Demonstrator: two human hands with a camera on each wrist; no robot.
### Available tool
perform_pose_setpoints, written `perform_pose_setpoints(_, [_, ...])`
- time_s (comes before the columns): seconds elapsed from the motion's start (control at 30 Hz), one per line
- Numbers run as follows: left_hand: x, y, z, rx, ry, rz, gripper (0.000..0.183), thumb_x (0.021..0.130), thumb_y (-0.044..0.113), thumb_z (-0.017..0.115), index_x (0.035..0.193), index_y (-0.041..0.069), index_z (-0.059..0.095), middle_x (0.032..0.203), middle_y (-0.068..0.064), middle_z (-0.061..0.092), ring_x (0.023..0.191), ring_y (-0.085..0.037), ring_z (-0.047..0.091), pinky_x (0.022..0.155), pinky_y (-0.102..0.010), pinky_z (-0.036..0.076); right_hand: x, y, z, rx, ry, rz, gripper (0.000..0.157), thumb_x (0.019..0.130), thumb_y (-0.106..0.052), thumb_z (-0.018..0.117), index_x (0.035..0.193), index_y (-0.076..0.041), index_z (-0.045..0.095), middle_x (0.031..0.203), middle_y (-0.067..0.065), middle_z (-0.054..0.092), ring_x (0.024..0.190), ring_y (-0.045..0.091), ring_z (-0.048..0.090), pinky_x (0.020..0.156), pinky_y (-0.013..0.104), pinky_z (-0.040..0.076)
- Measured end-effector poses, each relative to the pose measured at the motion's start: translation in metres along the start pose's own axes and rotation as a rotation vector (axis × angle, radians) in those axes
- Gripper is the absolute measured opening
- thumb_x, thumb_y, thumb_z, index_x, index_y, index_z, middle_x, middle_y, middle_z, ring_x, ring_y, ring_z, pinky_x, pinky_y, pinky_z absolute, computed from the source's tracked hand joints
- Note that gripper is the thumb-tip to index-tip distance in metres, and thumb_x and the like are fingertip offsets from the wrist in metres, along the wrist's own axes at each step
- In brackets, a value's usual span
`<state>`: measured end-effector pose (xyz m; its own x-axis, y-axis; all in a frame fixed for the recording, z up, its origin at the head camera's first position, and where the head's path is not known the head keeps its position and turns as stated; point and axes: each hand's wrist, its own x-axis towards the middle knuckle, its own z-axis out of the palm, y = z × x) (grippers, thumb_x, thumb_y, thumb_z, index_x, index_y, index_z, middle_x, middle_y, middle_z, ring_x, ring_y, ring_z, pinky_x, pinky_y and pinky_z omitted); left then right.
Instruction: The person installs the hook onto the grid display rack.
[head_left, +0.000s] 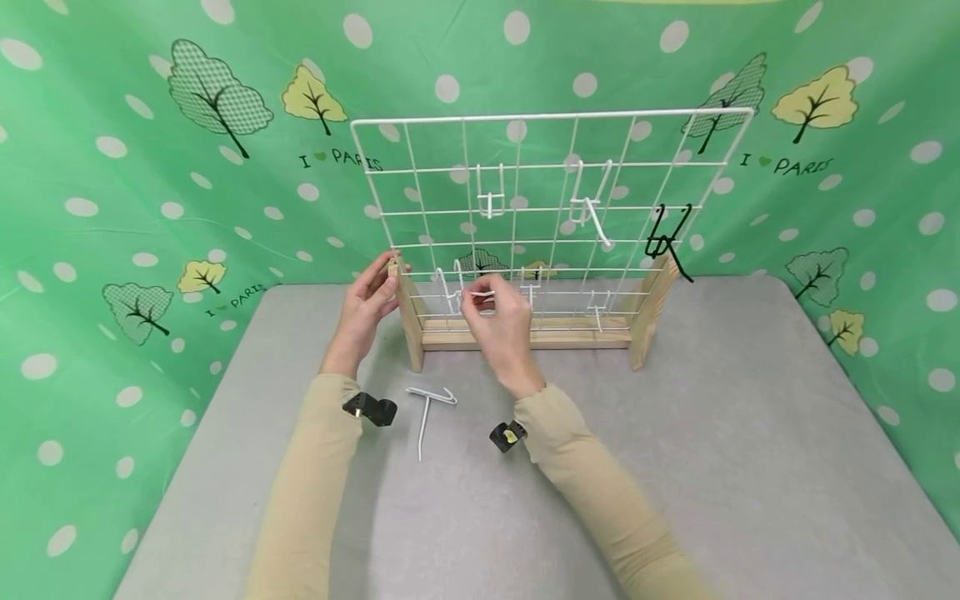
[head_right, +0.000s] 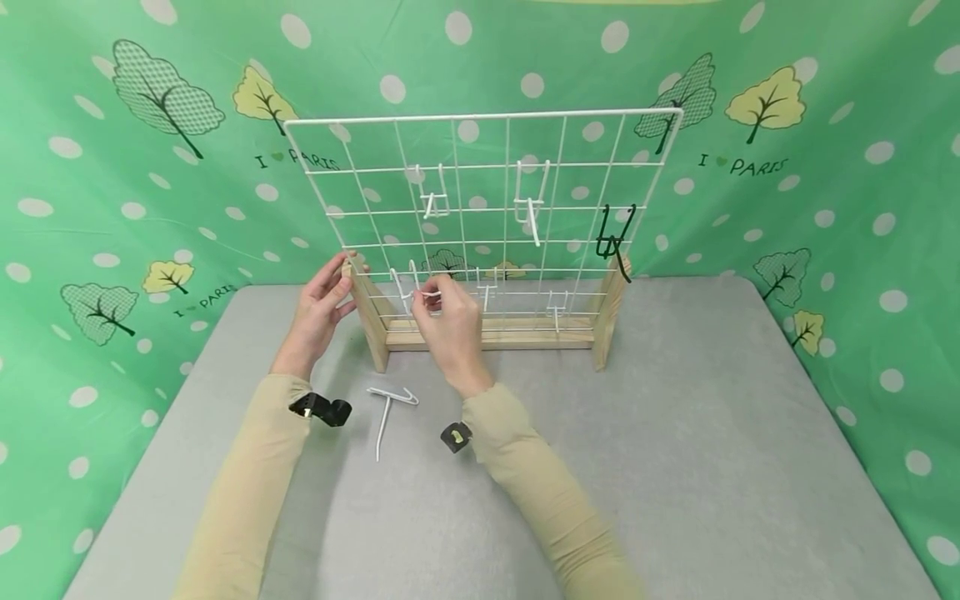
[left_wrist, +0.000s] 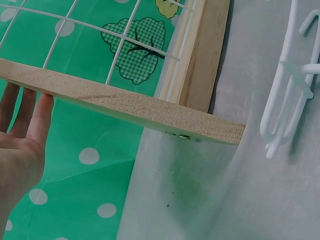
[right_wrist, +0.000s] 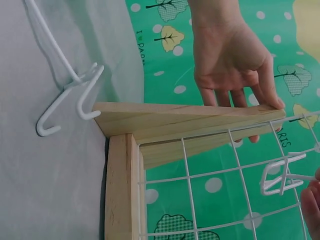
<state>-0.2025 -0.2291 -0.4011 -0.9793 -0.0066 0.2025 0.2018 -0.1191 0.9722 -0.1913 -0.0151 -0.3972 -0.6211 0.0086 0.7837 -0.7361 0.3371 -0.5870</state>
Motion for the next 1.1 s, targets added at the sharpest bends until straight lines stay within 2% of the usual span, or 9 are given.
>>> perform_pose_setpoints(0.17, [0.000, 0.000, 0.000, 0.008, 0.006, 0.003, 0.044, 0.100, 0.013, 0.053, 0.144, 0.014, 0.048, 0.137, -0.016, 0.050, 0.127, -0.025, 0.045, 0.100, -0.040, 0.046, -0.002, -0.003, 0.005, -0.064, 0.030, -0.031, 0.006, 0.082, 0.007, 0.065, 0.084, 0.003, 0.061, 0.078, 0.012, 0.065, 0.069, 0.020, 0.065, 0.065, 0.020, 0.055])
perform_pose_setpoints(0.43, [0.000, 0.000, 0.001, -0.005, 0.006, 0.001, 0.044, 0.100, 0.013, 0.054, 0.143, 0.014, 0.049, 0.137, -0.017, 0.050, 0.126, -0.025, 0.046, 0.097, -0.036, 0.048, 0.000, -0.013, 0.011, -0.164, 0.078, -0.062, 0.006, 0.083, 0.005, 0.065, 0.084, 0.002, 0.061, 0.077, 0.012, 0.064, 0.067, 0.024, 0.064, 0.062, 0.029, 0.057])
perform_pose_setpoints(0.63, [0.000, -0.001, 0.000, -0.006, 0.006, -0.002, 0.044, 0.100, 0.014, 0.054, 0.143, 0.014, 0.048, 0.140, -0.019, 0.047, 0.128, -0.024, 0.045, 0.099, -0.038, 0.047, 0.000, -0.016, 0.016, -0.260, 0.090, -0.057, 0.007, 0.083, 0.003, 0.066, 0.084, -0.001, 0.061, 0.076, 0.009, 0.063, 0.067, 0.020, 0.062, 0.061, 0.024, 0.054])
perform_pose_setpoints(1.1, [0.000, -0.001, 0.000, -0.007, 0.007, 0.002, 0.046, 0.099, 0.015, 0.055, 0.144, 0.013, 0.047, 0.138, -0.018, 0.049, 0.127, -0.025, 0.045, 0.101, -0.043, 0.044, -0.020, -0.013, 0.022, -0.211, 0.041, 0.019, 0.008, 0.083, 0.002, 0.067, 0.083, -0.001, 0.059, 0.079, 0.009, 0.061, 0.068, 0.023, 0.062, 0.062, 0.024, 0.053])
